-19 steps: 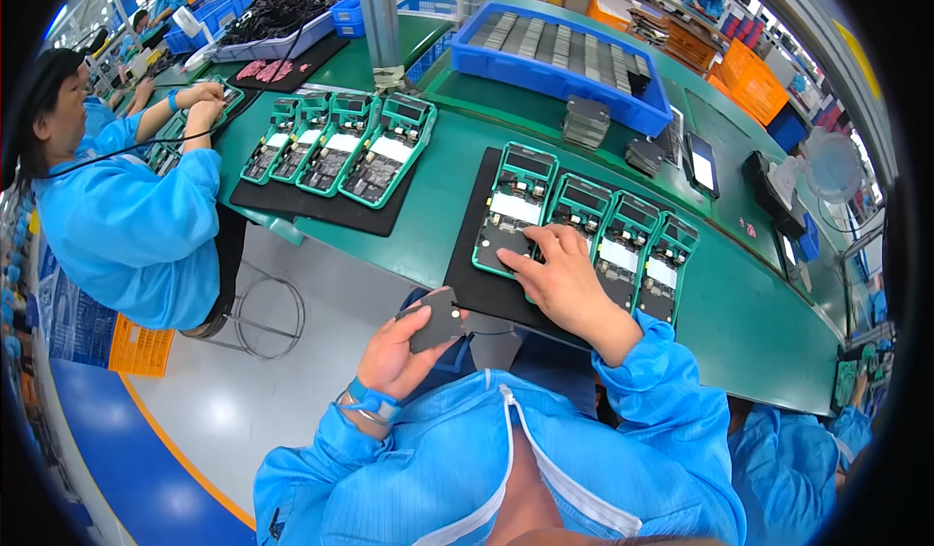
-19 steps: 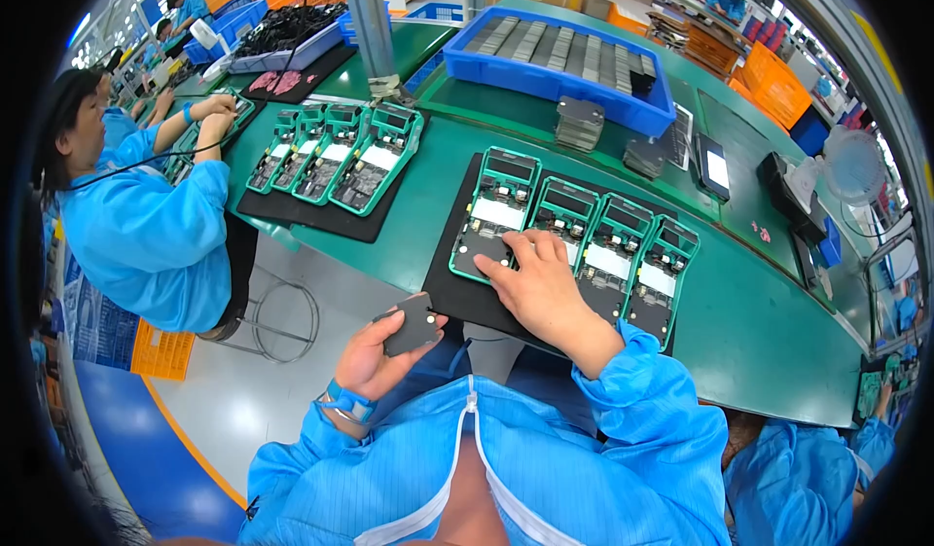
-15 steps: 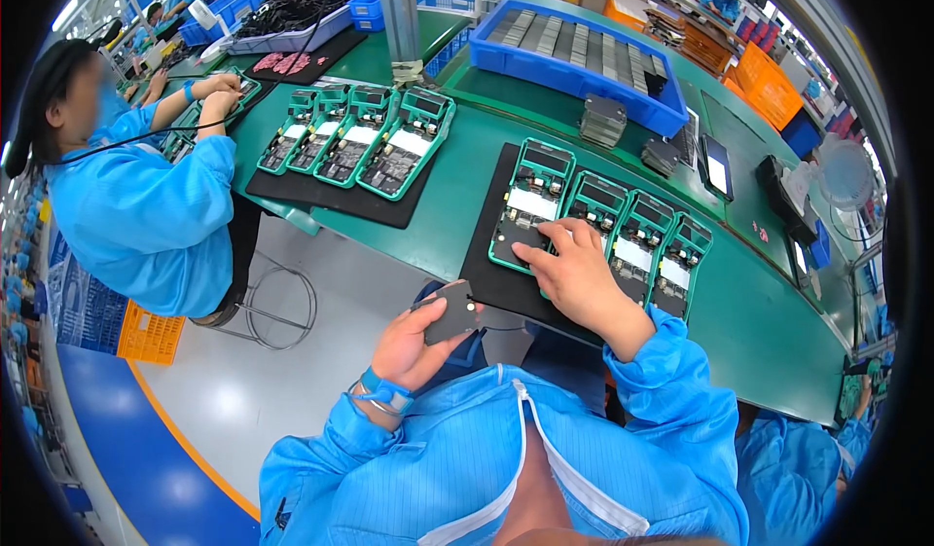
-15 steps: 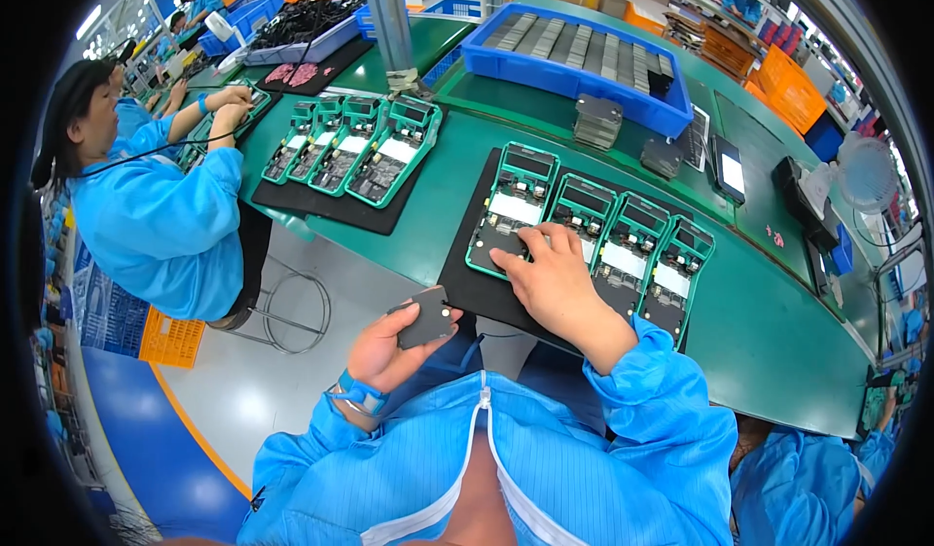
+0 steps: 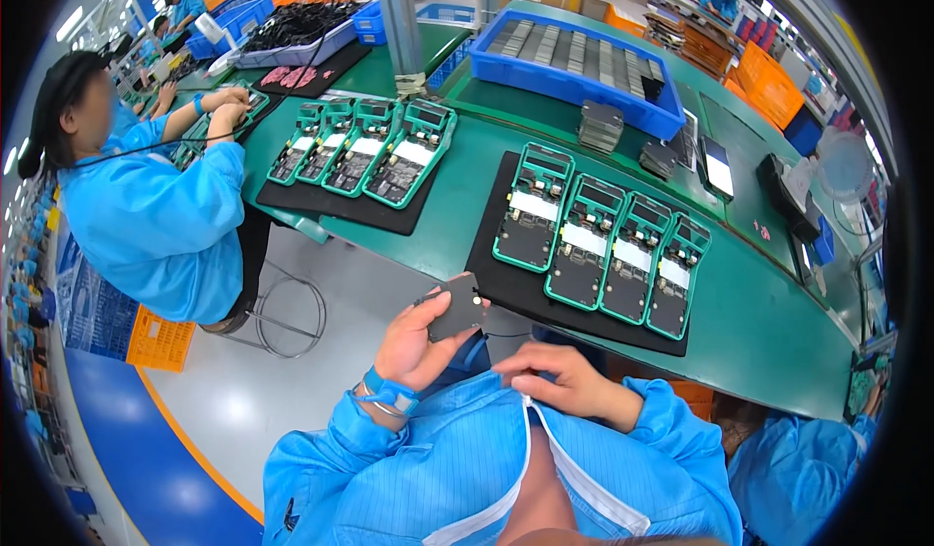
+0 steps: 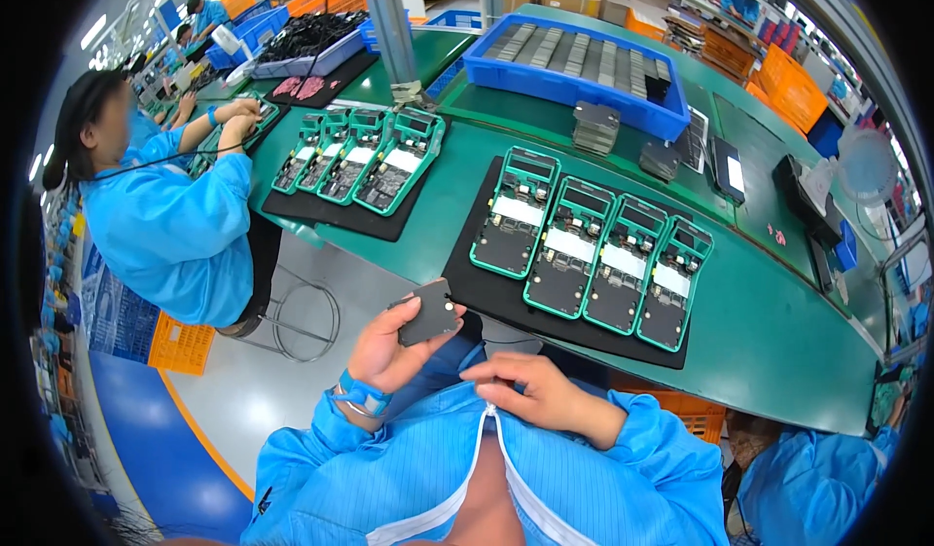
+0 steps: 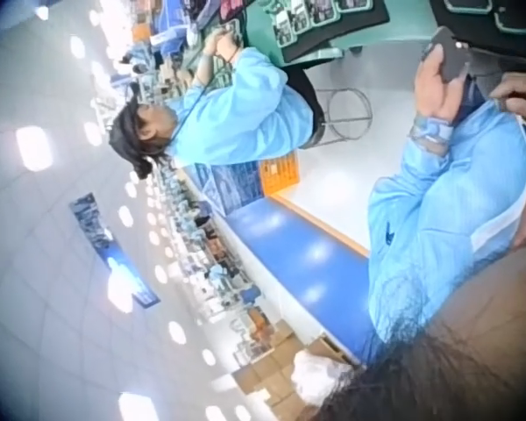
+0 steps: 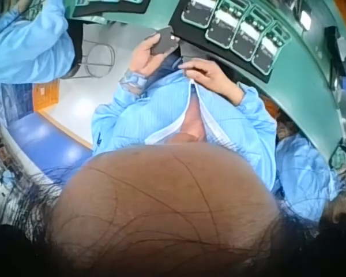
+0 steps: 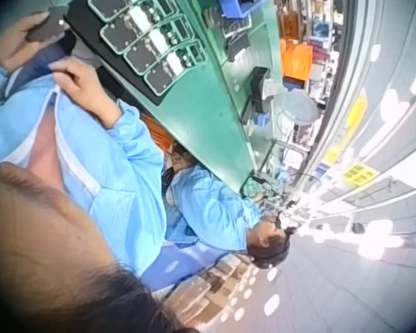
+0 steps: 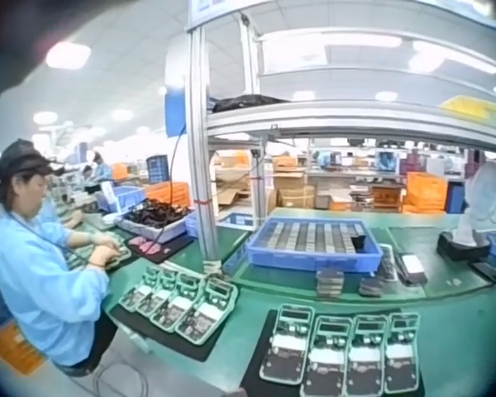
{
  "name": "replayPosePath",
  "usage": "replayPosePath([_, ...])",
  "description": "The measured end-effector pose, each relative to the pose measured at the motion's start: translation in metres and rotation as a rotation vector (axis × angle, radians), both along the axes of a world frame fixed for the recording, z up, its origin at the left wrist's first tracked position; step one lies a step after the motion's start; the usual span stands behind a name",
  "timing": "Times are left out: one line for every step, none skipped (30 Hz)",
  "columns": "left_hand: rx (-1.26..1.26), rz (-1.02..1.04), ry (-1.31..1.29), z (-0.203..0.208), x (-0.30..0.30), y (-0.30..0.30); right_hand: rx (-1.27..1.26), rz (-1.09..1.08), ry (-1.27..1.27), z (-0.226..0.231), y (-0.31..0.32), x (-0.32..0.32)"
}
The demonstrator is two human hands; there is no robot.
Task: The person assembles small components into electronic device frames, placing the components into the frames with tweezers.
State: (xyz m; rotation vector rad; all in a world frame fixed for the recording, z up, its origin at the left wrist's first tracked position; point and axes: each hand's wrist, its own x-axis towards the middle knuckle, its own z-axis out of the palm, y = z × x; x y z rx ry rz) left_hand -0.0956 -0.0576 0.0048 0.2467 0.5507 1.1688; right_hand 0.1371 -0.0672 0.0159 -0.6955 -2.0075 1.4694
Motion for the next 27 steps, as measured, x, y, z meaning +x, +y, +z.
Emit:
replayPosePath([-0.002, 0.016, 0.006, 0.006, 0.002, 0.001, -0.361, 0.046, 0.015, -0.006, -0.008, 0.004])
replayPosePath([-0.001, -0.004, 0.012, 0.011, 0.003, 0.002, -0.516, -0.013, 0.085, -0.016, -0.012, 0.007])
replayPosePath([-0.02, 0.02, 0.011, 0.017, 0.005, 0.003, -0.673, -0.073, 0.157, -0.027, -0.015, 0.011])
replayPosePath([-0.039, 0.043, 0.01, 0.02, 0.006, 0.003, -0.826, -0.139, 0.315, -0.035, -0.016, 0.015])
replayPosePath([-0.048, 0.048, -0.04, 0.023, 0.005, 0.005, -0.925, -0.18, 0.47, -0.041, -0.015, 0.019])
replayPosePath([-0.042, 0.049, -0.049, 0.026, 0.005, 0.006, -1.016, -0.223, 0.63, -0.047, -0.013, 0.024])
replayPosePath([-0.036, 0.049, -0.058, 0.03, 0.006, 0.007, -1.136, -0.207, 0.76, -0.057, -0.011, 0.029])
replayPosePath([-0.019, 0.047, -0.07, 0.036, 0.008, 0.007, -1.128, -0.225, 0.778, -0.06, -0.014, 0.033])
replayPosePath([-0.011, 0.049, -0.07, 0.04, 0.009, 0.007, -1.183, -0.165, 0.896, -0.059, -0.013, 0.034])
replayPosePath([-0.002, 0.053, -0.07, 0.044, 0.011, 0.007, -1.235, -0.1, 1.014, -0.057, -0.013, 0.035])
replayPosePath([-0.002, 0.064, -0.045, 0.049, 0.014, 0.007, -1.204, -0.164, 1.016, -0.05, -0.009, 0.036])
replayPosePath([-0.002, 0.055, -0.04, 0.05, 0.014, 0.007, -1.205, -0.127, 1.081, -0.054, -0.004, 0.04])
replayPosePath([0.007, 0.06, -0.049, 0.051, 0.014, 0.007, -1.204, -0.089, 1.145, -0.056, 0.002, 0.043])
replayPosePath([0.016, 0.067, -0.058, 0.052, 0.014, 0.006, -1.22, -0.106, 1.152, -0.053, 0.004, 0.044])
replayPosePath([0.017, 0.064, -0.053, 0.054, 0.015, 0.005, -1.218, -0.104, 1.158, -0.052, 0.006, 0.045])
replayPosePath([0.033, 0.06, -0.05, 0.056, 0.016, 0.005, -1.21, -0.086, 1.165, -0.052, 0.007, 0.045])
replayPosePath([0.049, 0.056, -0.046, 0.057, 0.017, 0.004, -1.201, -0.068, 1.171, -0.052, 0.009, 0.046])
replayPosePath([0.05, 0.055, -0.043, 0.058, 0.018, 0.003, -1.2, -0.065, 1.174, -0.051, 0.01, 0.048])
replayPosePath([0.055, 0.054, -0.043, 0.058, 0.018, 0.002, -1.177, -0.076, 1.134, -0.05, 0.011, 0.049])
replayPosePath([0.06, 0.052, -0.043, 0.058, 0.019, 0.001, -1.153, -0.087, 1.094, -0.049, 0.011, 0.051])
replayPosePath([0.062, 0.046, -0.04, 0.058, 0.02, 0.002, -1.148, -0.089, 1.1, -0.047, 0.01, 0.051])
replayPosePath([0.052, 0.061, -0.031, 0.058, 0.02, 0.001, -1.116, -0.122, 1.066, -0.046, 0.009, 0.051])
replayPosePath([0.043, 0.074, -0.021, 0.057, 0.021, 0.001, -1.084, -0.157, 1.032, -0.046, 0.007, 0.051])
replayPosePath([0.045, 0.06, -0.021, 0.056, 0.021, 0.001, -1.075, -0.166, 1.041, -0.045, 0.006, 0.051])
replayPosePath([0.045, 0.057, -0.012, 0.055, 0.02, 0.001, -1.059, -0.181, 1.039, -0.045, 0.005, 0.05])
replayPosePath([0.046, 0.052, -0.004, 0.054, 0.017, 0.001, -1.042, -0.197, 1.039, -0.045, 0.004, 0.048])
replayPosePath([0.02, 0.059, -0.041, 0.052, 0.015, 0.002, -1.037, -0.204, 1.042, -0.045, 0.004, 0.047])
